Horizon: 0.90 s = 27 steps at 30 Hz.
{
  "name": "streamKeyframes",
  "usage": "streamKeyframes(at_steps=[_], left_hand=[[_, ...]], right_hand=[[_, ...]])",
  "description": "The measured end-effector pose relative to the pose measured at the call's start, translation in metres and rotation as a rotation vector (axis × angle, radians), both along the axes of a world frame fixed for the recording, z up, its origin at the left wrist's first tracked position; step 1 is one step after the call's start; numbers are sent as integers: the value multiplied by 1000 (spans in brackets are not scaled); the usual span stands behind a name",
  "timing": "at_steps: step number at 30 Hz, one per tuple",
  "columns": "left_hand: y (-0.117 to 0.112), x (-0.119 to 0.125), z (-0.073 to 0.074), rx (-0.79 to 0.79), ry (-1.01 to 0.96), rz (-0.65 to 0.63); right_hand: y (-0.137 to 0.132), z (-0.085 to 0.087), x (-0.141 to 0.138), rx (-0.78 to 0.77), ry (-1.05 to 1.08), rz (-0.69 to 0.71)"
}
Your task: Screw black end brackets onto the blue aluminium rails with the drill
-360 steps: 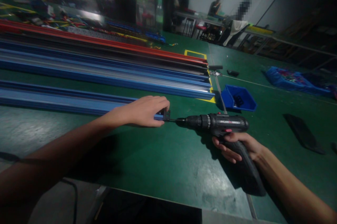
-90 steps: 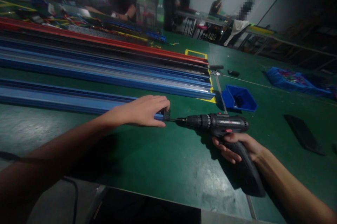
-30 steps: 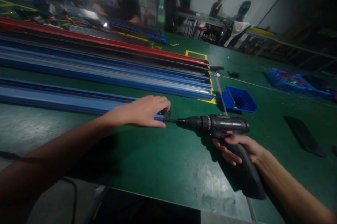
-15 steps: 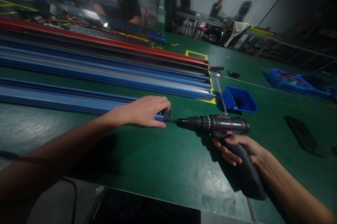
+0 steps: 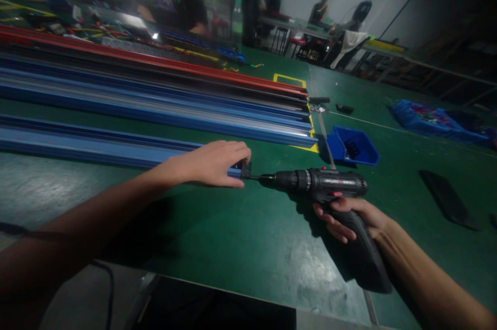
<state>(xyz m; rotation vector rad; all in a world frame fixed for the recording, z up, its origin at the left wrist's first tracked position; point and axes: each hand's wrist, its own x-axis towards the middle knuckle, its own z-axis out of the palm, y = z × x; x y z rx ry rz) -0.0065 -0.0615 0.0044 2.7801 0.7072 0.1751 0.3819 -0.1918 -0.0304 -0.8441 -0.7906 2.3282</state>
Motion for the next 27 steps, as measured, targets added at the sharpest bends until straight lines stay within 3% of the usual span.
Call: streamKeyframes(at_steps=[27], left_hand=[[0, 0, 1, 1, 1, -1]], right_hand=[[0, -1, 2, -25, 10, 22]])
